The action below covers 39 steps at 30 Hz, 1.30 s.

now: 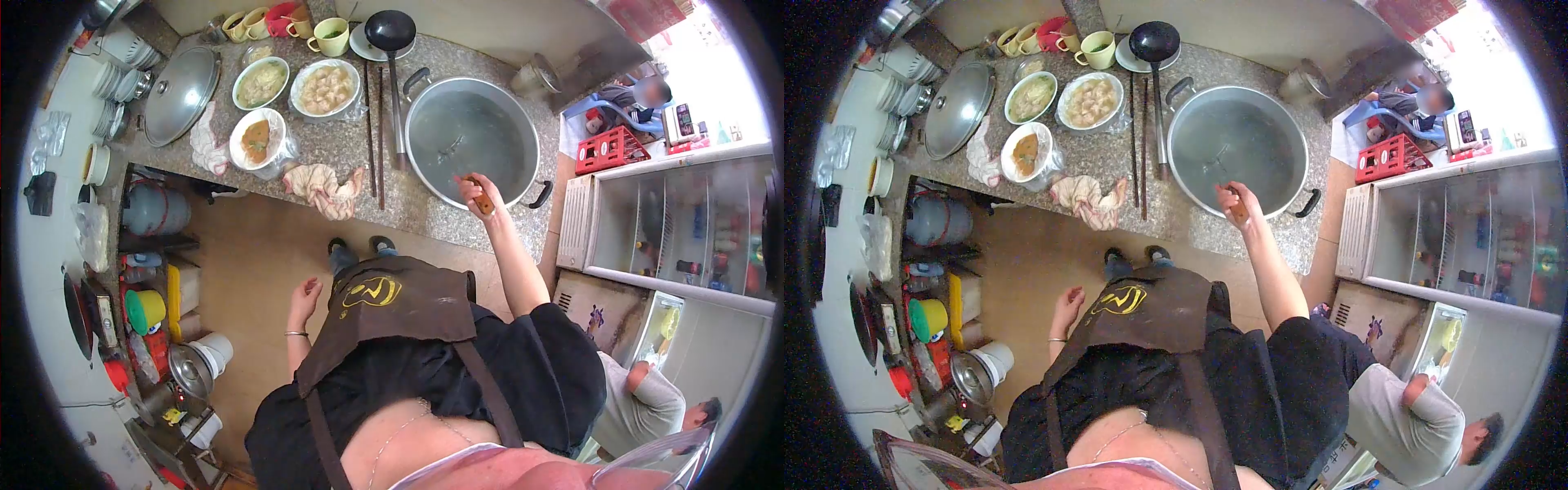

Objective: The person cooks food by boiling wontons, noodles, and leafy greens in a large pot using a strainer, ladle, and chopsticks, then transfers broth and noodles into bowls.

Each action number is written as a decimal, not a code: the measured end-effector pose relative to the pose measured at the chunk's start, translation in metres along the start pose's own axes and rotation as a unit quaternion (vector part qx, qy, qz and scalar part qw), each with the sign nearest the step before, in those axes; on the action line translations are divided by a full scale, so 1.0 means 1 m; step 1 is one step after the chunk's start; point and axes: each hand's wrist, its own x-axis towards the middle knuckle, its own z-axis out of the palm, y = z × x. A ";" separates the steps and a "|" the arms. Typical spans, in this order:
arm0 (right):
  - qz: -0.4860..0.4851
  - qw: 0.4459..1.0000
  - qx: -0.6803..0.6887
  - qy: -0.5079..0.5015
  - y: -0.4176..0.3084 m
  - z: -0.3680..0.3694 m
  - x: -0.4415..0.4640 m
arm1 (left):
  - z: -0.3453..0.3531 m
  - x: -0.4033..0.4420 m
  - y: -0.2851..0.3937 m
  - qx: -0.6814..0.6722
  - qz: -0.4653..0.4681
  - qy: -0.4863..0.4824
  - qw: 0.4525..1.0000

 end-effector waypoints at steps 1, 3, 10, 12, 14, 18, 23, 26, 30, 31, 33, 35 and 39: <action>0.002 1.000 -0.001 -0.028 0.000 -0.002 -0.012 | -0.001 -0.002 0.008 0.015 0.003 0.002 1.000; -0.005 0.998 -0.032 -0.048 -0.001 -0.005 -0.037 | 0.003 -0.002 0.016 0.027 0.006 0.005 1.000; -0.068 0.987 -0.138 -0.039 0.010 -0.007 -0.095 | 0.021 0.003 0.041 0.040 0.032 -0.020 0.998; -0.156 0.950 -0.266 0.051 0.024 0.005 -0.103 | 0.027 0.017 0.046 0.031 0.039 -0.023 0.998; -0.267 0.861 -0.406 0.150 0.037 0.011 -0.104 | 0.039 0.043 0.068 -0.030 0.103 -0.058 0.993; -0.326 0.828 -0.440 0.125 0.047 -0.005 -0.104 | 0.091 0.129 0.164 -0.152 0.206 -0.089 0.962; -0.380 0.764 -0.500 0.151 0.074 -0.026 -0.094 | 0.165 0.236 0.235 -0.124 0.123 -0.026 0.984; -0.386 0.770 -0.478 0.173 0.087 -0.040 -0.100 | 0.205 0.300 0.225 0.019 0.164 0.056 0.985; -0.348 0.780 -0.473 0.216 0.099 -0.039 -0.126 | 0.189 0.272 0.252 0.025 0.135 0.064 0.988; -0.349 0.777 -0.471 0.227 0.100 -0.041 -0.131 | 0.194 0.277 0.246 -0.049 0.145 0.086 0.984; -0.352 0.778 -0.461 0.242 0.103 -0.040 -0.137 | 0.163 0.239 0.270 -0.072 0.171 0.115 0.976; -0.349 0.772 -0.472 0.242 0.103 -0.044 -0.139 | 0.147 0.227 0.278 -0.154 0.181 0.086 0.968; -0.418 0.609 -0.629 0.243 0.060 -0.107 -0.104 | 0.121 0.226 0.276 -0.388 0.057 -0.195 0.899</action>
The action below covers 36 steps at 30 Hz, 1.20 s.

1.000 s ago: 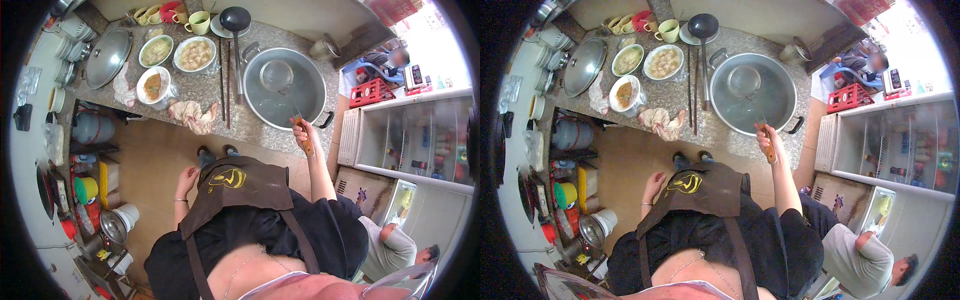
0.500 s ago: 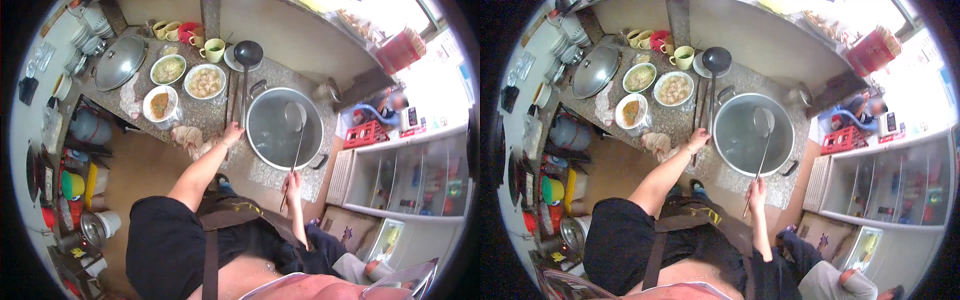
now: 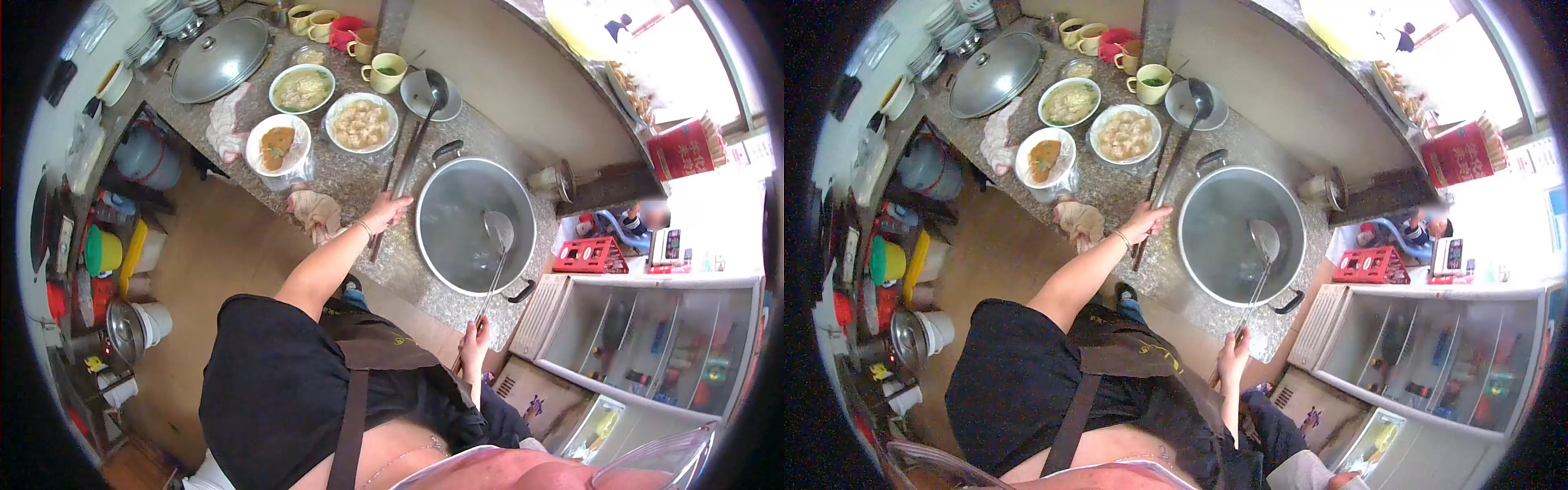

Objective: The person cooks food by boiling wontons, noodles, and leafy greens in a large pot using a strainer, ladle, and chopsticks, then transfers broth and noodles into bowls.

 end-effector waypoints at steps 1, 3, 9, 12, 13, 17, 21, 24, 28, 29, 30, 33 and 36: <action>-0.128 0.980 -0.146 0.035 0.017 0.000 0.012 | -0.005 0.000 0.002 -0.005 0.004 0.004 1.000; -0.128 0.983 -0.129 0.033 -0.014 0.015 0.019 | -0.021 0.002 -0.001 -0.148 -0.080 -0.117 0.979; -0.213 0.976 -0.035 0.012 -0.115 0.104 0.084 | -0.050 0.012 -0.020 -0.105 -0.057 -0.108 0.987; -0.240 0.969 -0.065 0.006 -0.161 0.167 0.113 | -0.049 -0.014 -0.008 0.200 -0.021 0.054 0.978; -0.262 0.958 -0.118 0.012 -0.170 0.187 0.121 | -0.054 -0.018 -0.016 0.192 -0.026 0.066 0.979; -0.205 0.966 -0.145 -0.056 -0.188 0.263 0.127 | -0.086 -0.062 -0.035 0.371 0.157 0.033 0.914; -0.300 0.936 -0.186 -0.008 -0.155 0.317 0.126 | -0.165 -0.143 -0.060 0.079 0.149 0.044 0.985; -0.206 0.966 -0.090 -0.127 -0.115 0.323 0.126 | -0.262 -0.221 -0.116 0.046 0.121 0.309 0.942; -0.295 0.948 -0.089 -0.081 -0.088 0.339 0.060 | -0.398 -0.324 -0.244 0.180 -0.104 0.504 0.838; -0.313 0.939 -0.124 -0.073 -0.099 0.359 0.012 | -0.415 -0.345 -0.268 0.193 -0.106 0.528 0.820; -0.385 0.901 -0.177 -0.093 -0.080 0.371 -0.004 | -0.425 -0.362 -0.287 0.208 -0.158 0.507 0.821; -0.230 0.838 -0.306 -0.388 -0.058 0.432 -0.099 | -0.447 -0.394 -0.369 0.273 -0.254 0.427 0.824; -0.275 0.791 -0.350 -0.420 0.008 0.495 -0.078 | -0.444 -0.407 -0.372 0.237 -0.405 0.335 0.817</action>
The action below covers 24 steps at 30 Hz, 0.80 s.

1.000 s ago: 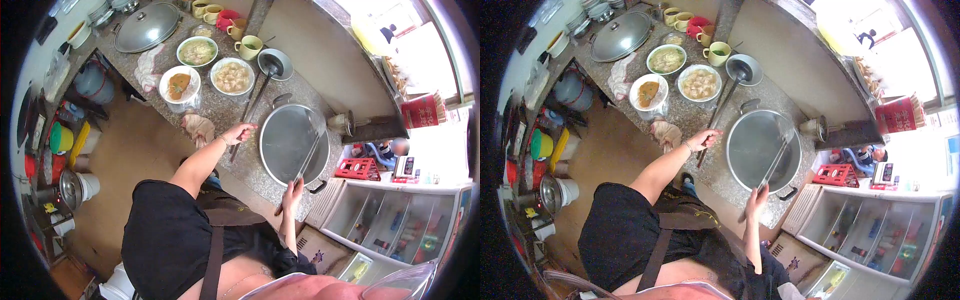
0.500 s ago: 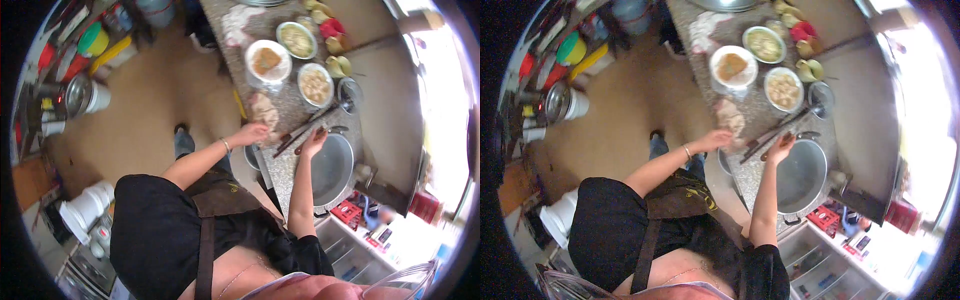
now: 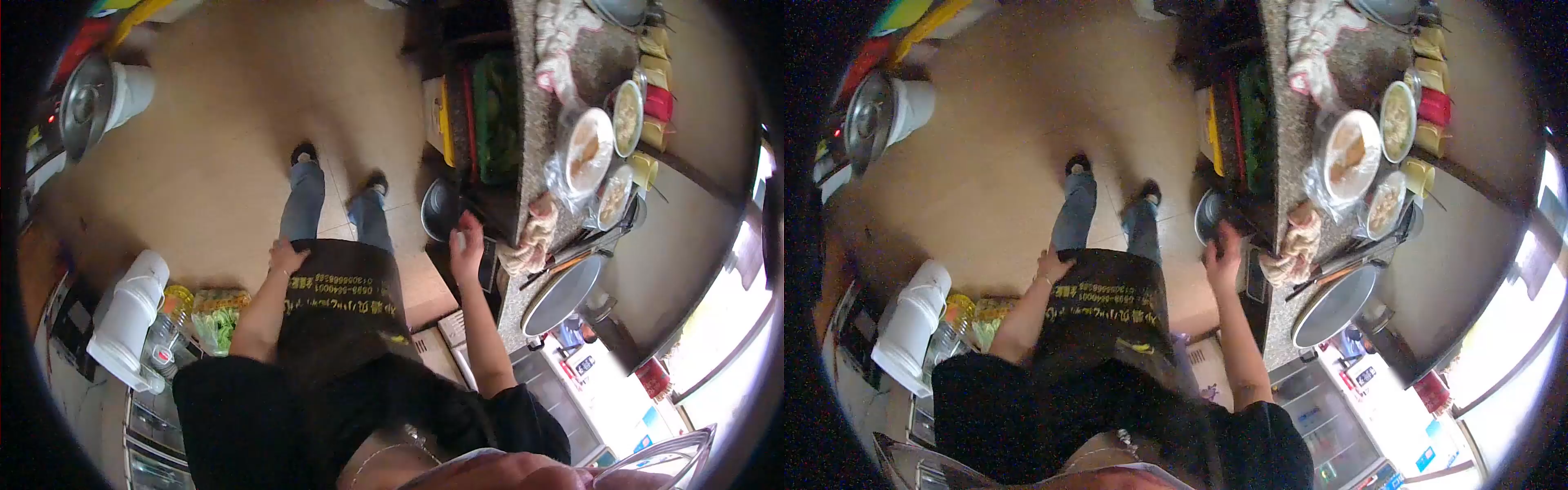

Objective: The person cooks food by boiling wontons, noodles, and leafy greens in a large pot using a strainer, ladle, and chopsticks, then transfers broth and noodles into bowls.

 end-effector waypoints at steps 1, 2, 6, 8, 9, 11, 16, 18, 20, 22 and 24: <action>-0.010 0.999 0.017 0.042 0.033 0.015 0.029 | 0.000 -0.004 0.000 0.023 -0.032 -0.034 0.999; -0.017 0.995 0.034 0.089 0.064 0.025 0.058 | 0.001 -0.008 0.004 0.087 -0.043 -0.022 0.995; 0.055 0.975 -0.053 0.206 0.145 0.018 0.186 | -0.001 0.006 0.011 0.129 -0.056 0.020 0.990; 0.034 0.932 -0.228 0.280 0.180 0.007 0.231 | -0.001 0.019 0.012 0.120 -0.051 0.026 0.991; 0.036 0.928 -0.234 0.288 0.193 0.003 0.247 | -0.001 0.028 0.014 0.109 -0.053 0.041 0.992; 0.033 0.914 -0.296 0.277 0.216 -0.001 0.272 | 0.007 0.043 0.013 0.113 -0.033 0.062 0.991; 0.106 0.911 -0.311 0.250 0.270 0.001 0.308 | 0.023 0.065 0.010 0.096 0.000 0.113 0.989; 0.137 0.909 -0.299 0.257 0.281 0.005 0.308 | 0.021 0.066 0.019 0.105 0.007 0.115 0.988; 0.165 0.906 -0.285 0.265 0.287 0.004 0.300 | 0.021 0.063 0.025 0.118 0.016 0.113 0.986; 0.199 0.902 -0.267 0.275 0.286 -0.002 0.290 | 0.024 0.063 0.030 0.118 0.022 0.112 0.986; 0.212 0.901 -0.255 0.279 0.283 -0.008 0.283 | 0.026 0.062 0.036 0.121 0.018 0.118 0.985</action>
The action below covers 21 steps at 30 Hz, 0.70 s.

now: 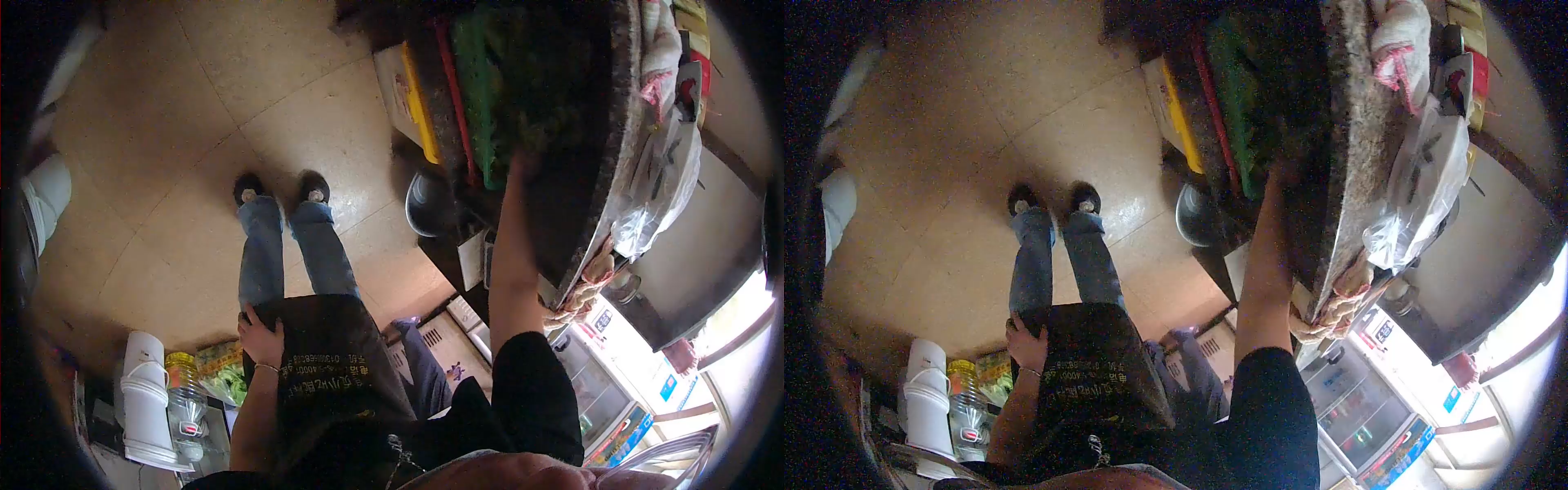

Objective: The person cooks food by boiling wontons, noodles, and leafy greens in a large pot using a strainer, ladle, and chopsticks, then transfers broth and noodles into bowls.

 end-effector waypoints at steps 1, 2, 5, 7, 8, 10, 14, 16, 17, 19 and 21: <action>-0.025 0.999 0.007 0.040 0.001 -0.005 -0.002 | 0.001 0.000 0.004 0.002 -0.004 0.004 1.000; -0.049 0.996 0.013 0.080 0.008 -0.006 -0.004 | 0.002 0.000 0.007 0.003 -0.006 0.006 1.000; 0.021 0.998 -0.004 0.061 0.041 -0.002 -0.009 | 0.005 -0.001 0.013 0.018 -0.011 0.009 1.000; -0.032 0.997 0.056 0.043 0.064 -0.002 -0.017 | 0.008 -0.003 0.014 0.012 0.006 0.019 1.000; -0.089 0.989 0.117 0.028 0.069 -0.002 -0.017 | 0.005 -0.003 0.018 0.011 0.005 0.017 1.000; 0.087 0.938 0.334 -0.042 0.032 -0.012 -0.010 | -0.005 -0.003 0.031 0.006 -0.039 -0.019 0.999; -0.096 0.945 0.311 -0.032 -0.015 0.028 0.003 | 0.013 -0.003 0.023 0.028 -0.014 0.028 0.999; -0.157 0.967 0.201 -0.012 0.010 0.057 0.026 | 0.010 -0.003 0.027 0.019 -0.016 0.014 1.000; -0.216 0.973 0.086 0.009 0.007 0.055 0.026 | 0.009 -0.003 0.028 0.019 -0.016 0.014 1.000; -0.177 0.977 0.113 0.039 0.010 0.039 0.018 | 0.008 -0.002 0.030 0.013 -0.016 0.011 1.000; -0.139 0.978 0.144 0.065 0.012 0.025 0.006 | 0.008 0.000 0.030 0.015 -0.016 0.010 1.000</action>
